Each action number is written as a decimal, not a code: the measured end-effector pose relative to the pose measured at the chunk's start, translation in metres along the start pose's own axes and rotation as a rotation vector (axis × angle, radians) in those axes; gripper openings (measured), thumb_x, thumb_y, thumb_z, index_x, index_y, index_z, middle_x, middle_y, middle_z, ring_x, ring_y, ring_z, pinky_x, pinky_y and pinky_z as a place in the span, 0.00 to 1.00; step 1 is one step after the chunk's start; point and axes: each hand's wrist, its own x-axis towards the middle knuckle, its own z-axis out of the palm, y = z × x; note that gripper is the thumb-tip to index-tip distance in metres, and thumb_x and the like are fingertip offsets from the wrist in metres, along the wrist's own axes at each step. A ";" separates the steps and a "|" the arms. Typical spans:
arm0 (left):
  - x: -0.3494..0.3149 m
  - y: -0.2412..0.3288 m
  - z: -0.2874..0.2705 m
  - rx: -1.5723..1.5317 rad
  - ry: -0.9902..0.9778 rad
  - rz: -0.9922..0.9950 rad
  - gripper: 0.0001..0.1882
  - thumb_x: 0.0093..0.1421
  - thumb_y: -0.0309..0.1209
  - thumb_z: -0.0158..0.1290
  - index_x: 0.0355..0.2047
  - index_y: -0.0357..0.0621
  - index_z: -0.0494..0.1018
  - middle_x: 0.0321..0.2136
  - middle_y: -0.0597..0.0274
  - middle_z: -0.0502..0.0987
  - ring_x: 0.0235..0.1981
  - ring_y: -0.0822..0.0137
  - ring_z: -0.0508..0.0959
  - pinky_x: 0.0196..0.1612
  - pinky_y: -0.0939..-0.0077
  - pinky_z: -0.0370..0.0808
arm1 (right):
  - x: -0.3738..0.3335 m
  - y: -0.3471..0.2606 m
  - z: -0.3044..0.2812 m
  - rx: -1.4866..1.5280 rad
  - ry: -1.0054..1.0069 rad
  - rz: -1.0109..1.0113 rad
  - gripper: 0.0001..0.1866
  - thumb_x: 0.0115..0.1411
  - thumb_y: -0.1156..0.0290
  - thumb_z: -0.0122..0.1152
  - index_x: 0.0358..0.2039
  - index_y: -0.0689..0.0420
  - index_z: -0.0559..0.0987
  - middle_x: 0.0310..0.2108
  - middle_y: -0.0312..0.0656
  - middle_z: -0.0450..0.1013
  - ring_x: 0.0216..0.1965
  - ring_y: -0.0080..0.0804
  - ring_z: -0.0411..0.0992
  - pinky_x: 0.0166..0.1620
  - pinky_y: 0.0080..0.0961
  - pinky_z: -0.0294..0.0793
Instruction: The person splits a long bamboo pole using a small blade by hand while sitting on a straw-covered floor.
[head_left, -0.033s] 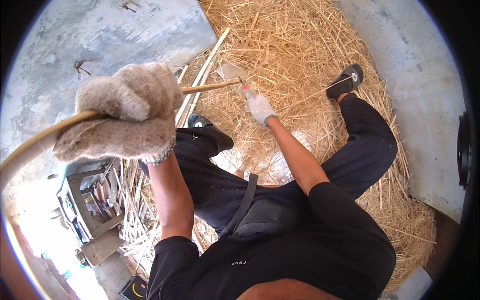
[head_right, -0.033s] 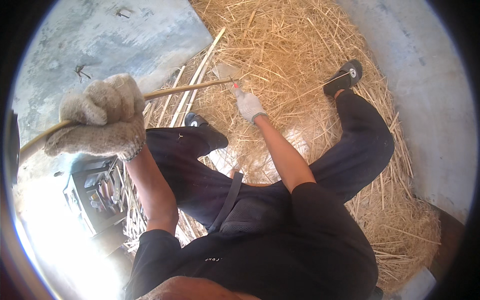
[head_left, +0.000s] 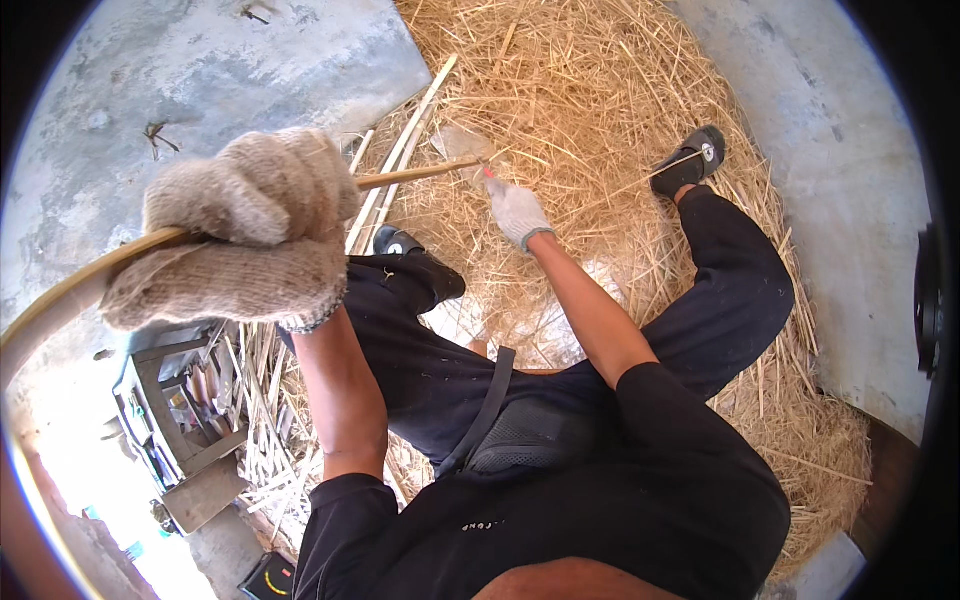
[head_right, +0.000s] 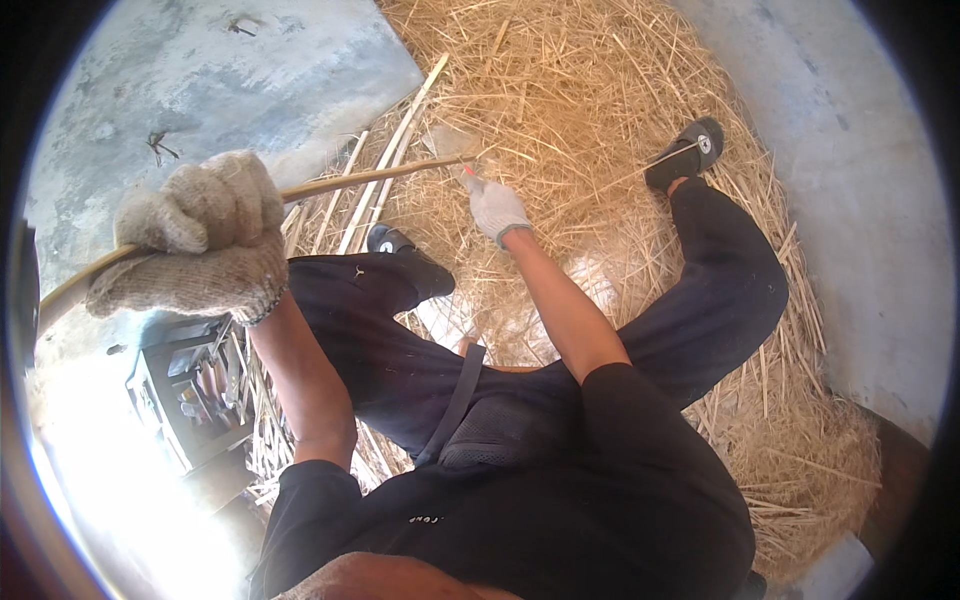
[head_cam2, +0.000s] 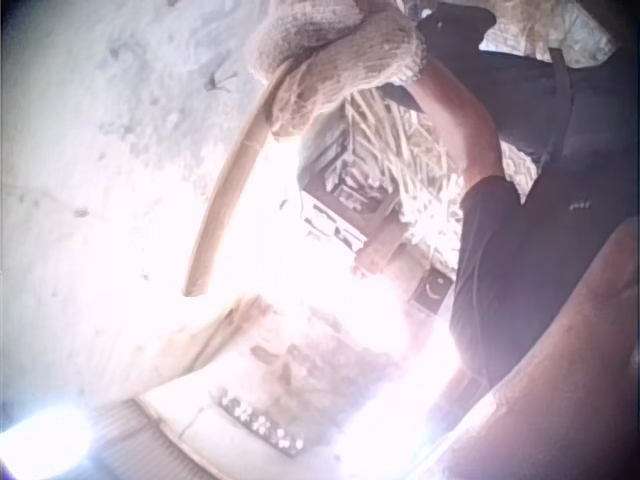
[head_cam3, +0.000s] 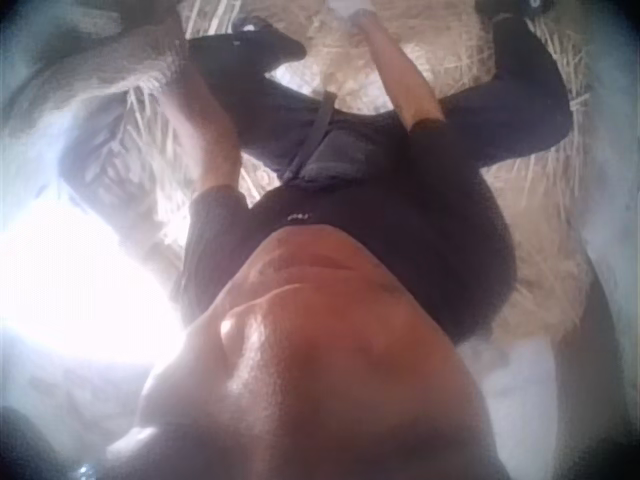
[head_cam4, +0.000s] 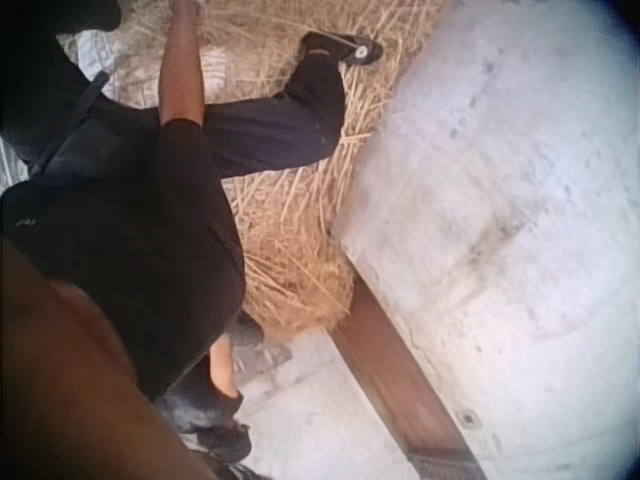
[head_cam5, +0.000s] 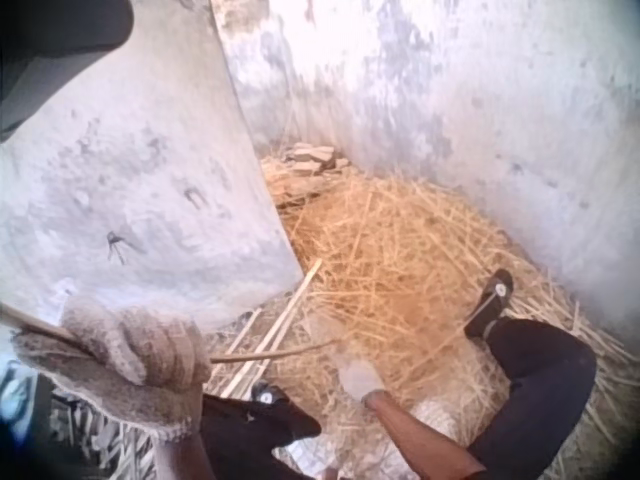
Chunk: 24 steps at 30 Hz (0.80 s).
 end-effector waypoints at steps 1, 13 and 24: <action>-0.006 0.000 -0.006 -0.022 0.061 0.005 0.40 0.58 0.74 0.37 0.21 0.47 0.72 0.10 0.71 0.61 0.07 0.75 0.55 0.09 0.78 0.53 | -0.002 -0.005 0.004 -0.154 0.096 -0.036 0.39 0.71 0.41 0.32 0.32 0.63 0.82 0.27 0.59 0.79 0.34 0.55 0.80 0.38 0.47 0.78; -0.004 0.006 -0.017 -0.007 -0.146 -0.173 0.40 0.54 0.75 0.42 0.21 0.48 0.74 0.12 0.74 0.63 0.10 0.76 0.58 0.13 0.79 0.56 | 0.037 0.042 0.033 1.090 -0.604 0.364 0.28 0.68 0.39 0.45 0.24 0.50 0.72 0.13 0.31 0.61 0.10 0.24 0.55 0.13 0.27 0.51; 0.010 -0.011 -0.005 0.036 -0.021 -0.103 0.42 0.52 0.80 0.34 0.17 0.52 0.67 0.11 0.72 0.59 0.07 0.75 0.55 0.10 0.80 0.53 | 0.014 -0.047 -0.006 0.014 0.202 -0.128 0.32 0.68 0.40 0.44 0.35 0.60 0.81 0.27 0.55 0.78 0.28 0.51 0.78 0.32 0.43 0.76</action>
